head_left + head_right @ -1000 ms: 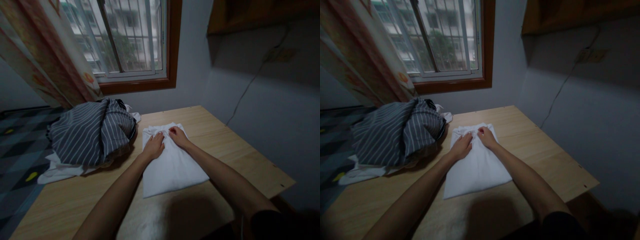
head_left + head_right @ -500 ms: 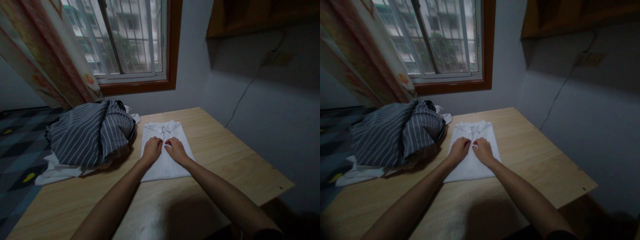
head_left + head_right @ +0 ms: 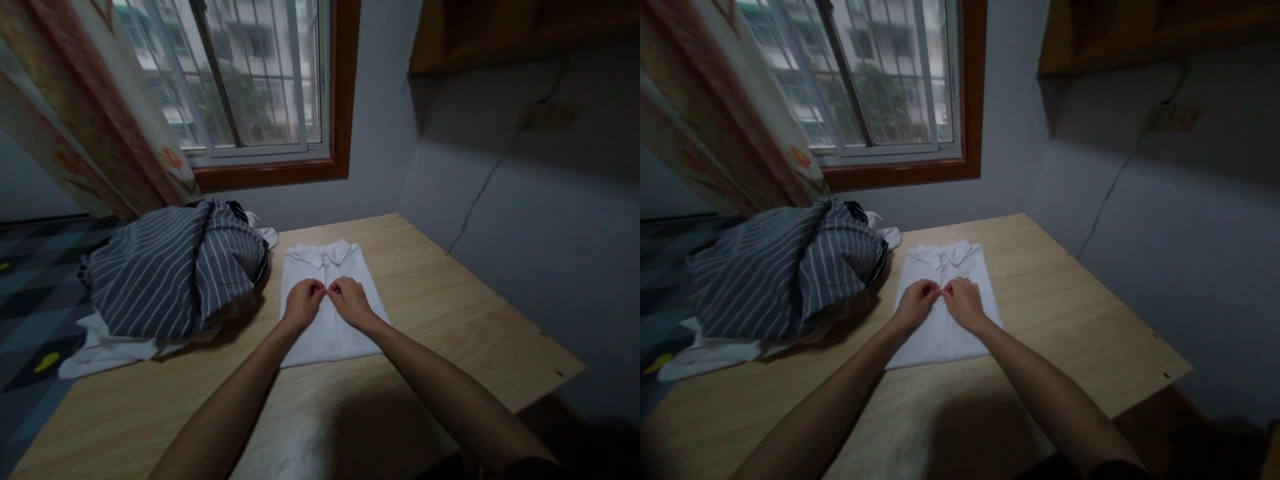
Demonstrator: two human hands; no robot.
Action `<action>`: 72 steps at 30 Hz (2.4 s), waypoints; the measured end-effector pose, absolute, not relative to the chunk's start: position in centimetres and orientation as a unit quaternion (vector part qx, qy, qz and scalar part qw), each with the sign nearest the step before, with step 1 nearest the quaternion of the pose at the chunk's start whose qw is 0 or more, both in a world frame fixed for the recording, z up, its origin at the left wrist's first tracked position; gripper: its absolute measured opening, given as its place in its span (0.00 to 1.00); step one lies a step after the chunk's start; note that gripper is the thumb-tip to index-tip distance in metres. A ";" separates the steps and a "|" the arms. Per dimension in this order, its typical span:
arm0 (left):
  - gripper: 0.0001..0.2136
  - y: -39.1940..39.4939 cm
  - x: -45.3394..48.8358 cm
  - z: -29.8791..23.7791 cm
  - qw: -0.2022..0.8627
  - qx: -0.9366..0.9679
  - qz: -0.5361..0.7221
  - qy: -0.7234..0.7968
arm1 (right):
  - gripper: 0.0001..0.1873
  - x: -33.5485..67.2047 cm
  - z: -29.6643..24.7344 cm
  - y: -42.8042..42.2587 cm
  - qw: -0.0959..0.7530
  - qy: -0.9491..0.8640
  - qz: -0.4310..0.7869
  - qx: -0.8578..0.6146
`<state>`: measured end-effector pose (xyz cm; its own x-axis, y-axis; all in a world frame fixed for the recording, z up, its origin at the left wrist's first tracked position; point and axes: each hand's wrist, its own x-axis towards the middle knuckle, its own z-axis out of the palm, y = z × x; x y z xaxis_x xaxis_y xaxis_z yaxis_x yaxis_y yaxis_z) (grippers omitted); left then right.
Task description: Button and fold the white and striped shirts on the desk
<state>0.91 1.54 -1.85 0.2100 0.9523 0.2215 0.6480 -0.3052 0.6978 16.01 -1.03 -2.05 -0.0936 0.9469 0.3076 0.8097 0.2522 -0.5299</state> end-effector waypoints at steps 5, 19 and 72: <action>0.08 2.1 1.0 -2.0 0.353 0.666 0.376 0.539 | 0.04 16.1 -2.0 -1.1 0.338 -0.709 0.116 -0.608; 0.09 1.5 1.4 -0.7 0.431 0.611 0.422 0.513 | 0.05 15.3 -2.5 -1.1 0.414 -0.681 0.162 -0.582; 0.07 -1.9 1.8 2.5 0.293 0.815 0.121 0.484 | 0.09 19.9 -1.6 2.0 0.492 -0.620 0.206 -0.575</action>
